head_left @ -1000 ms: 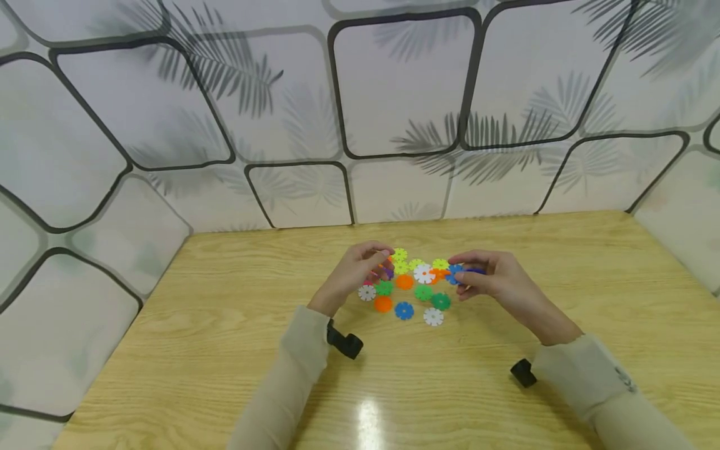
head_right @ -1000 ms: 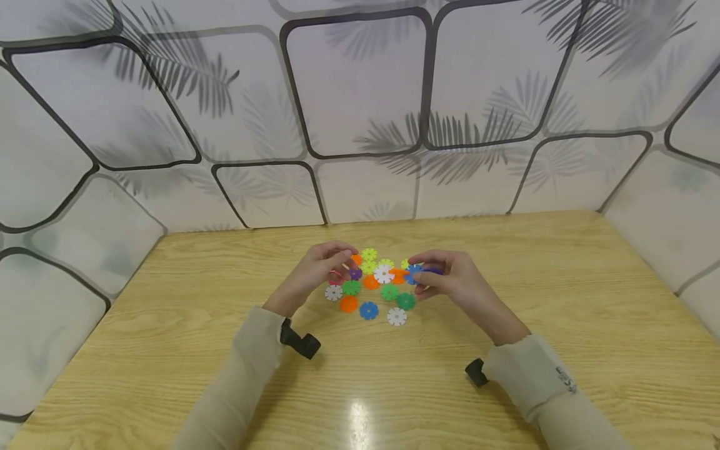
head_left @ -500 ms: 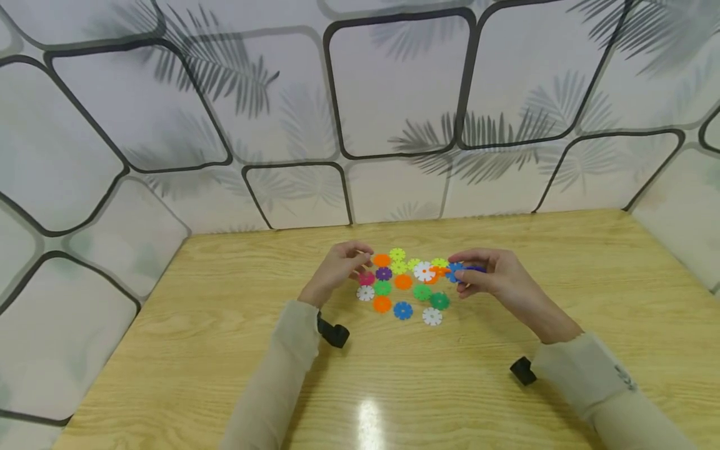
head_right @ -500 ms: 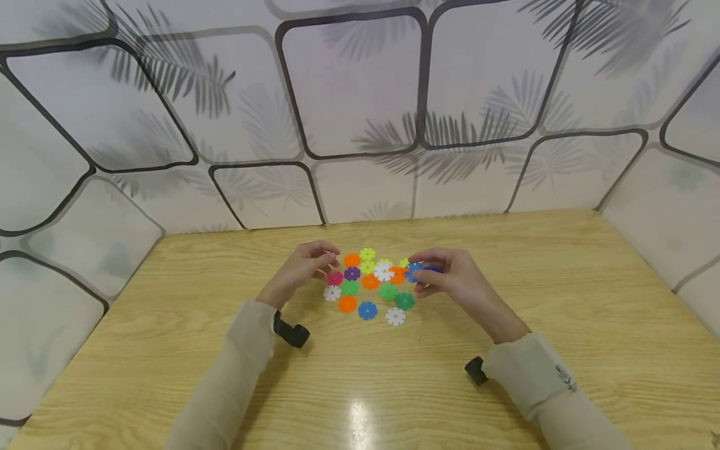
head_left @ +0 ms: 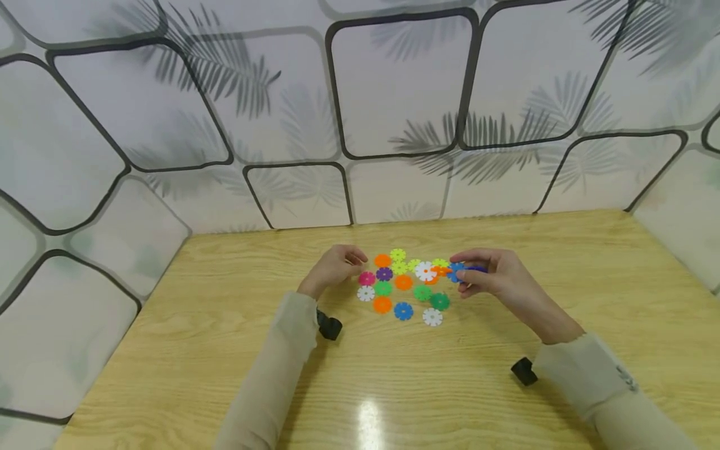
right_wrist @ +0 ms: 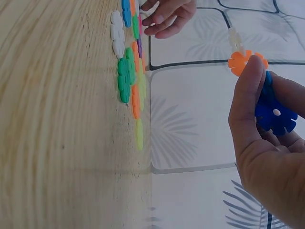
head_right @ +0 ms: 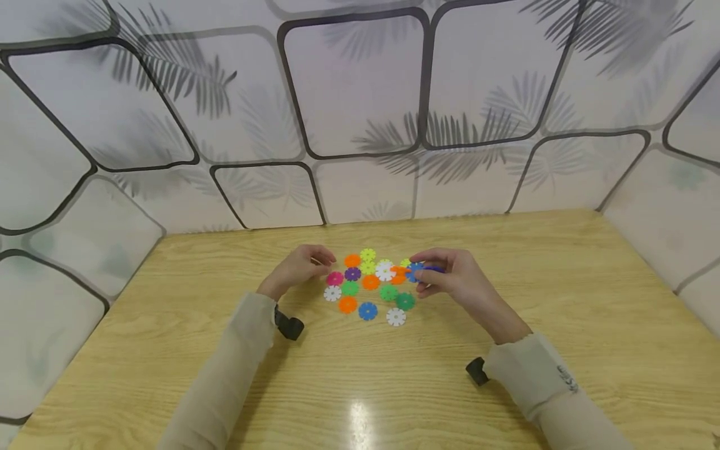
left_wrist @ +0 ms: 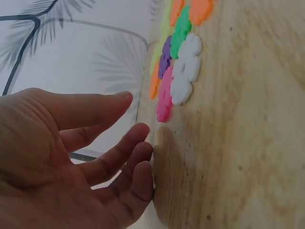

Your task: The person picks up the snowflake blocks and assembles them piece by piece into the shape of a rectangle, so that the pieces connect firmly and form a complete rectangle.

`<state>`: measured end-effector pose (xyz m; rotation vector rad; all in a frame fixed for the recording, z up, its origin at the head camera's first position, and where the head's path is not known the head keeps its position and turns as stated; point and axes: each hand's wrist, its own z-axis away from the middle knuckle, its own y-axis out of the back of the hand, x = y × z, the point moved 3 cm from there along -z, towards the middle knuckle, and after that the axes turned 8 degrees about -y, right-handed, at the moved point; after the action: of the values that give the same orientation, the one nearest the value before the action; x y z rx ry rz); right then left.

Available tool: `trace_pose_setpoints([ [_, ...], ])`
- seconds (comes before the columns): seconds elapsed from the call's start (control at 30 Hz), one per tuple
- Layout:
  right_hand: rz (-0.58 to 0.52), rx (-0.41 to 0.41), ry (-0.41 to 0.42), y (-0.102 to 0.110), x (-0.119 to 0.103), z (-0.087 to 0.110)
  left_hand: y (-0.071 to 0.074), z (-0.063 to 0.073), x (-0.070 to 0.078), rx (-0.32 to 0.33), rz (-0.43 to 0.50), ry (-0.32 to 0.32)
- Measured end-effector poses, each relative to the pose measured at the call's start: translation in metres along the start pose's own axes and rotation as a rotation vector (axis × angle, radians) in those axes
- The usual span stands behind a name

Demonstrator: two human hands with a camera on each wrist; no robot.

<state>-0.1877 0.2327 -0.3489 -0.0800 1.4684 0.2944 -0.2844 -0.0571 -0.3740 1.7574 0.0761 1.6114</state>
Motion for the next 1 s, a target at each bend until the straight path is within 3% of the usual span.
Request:
trace_pose_setpoints([
  [0.3, -0.006, 0.001, 0.014, 0.001, 0.001, 0.001, -0.005, -0.004, 0.002, -0.1, -0.125, 0.03],
  [0.47, -0.014, 0.008, 0.019, 0.0, 0.0, 0.0, -0.008, -0.005, 0.005, -0.152, -0.212, -0.018],
  [0.63, -0.004, -0.005, 0.026, -0.002, 0.0, -0.001, -0.009, -0.005, 0.005, -0.156, -0.245, -0.043],
  [1.0, 0.009, -0.01, 0.014, -0.001, 0.0, 0.0, -0.013, -0.006, 0.005, -0.161, -0.247, 0.048],
])
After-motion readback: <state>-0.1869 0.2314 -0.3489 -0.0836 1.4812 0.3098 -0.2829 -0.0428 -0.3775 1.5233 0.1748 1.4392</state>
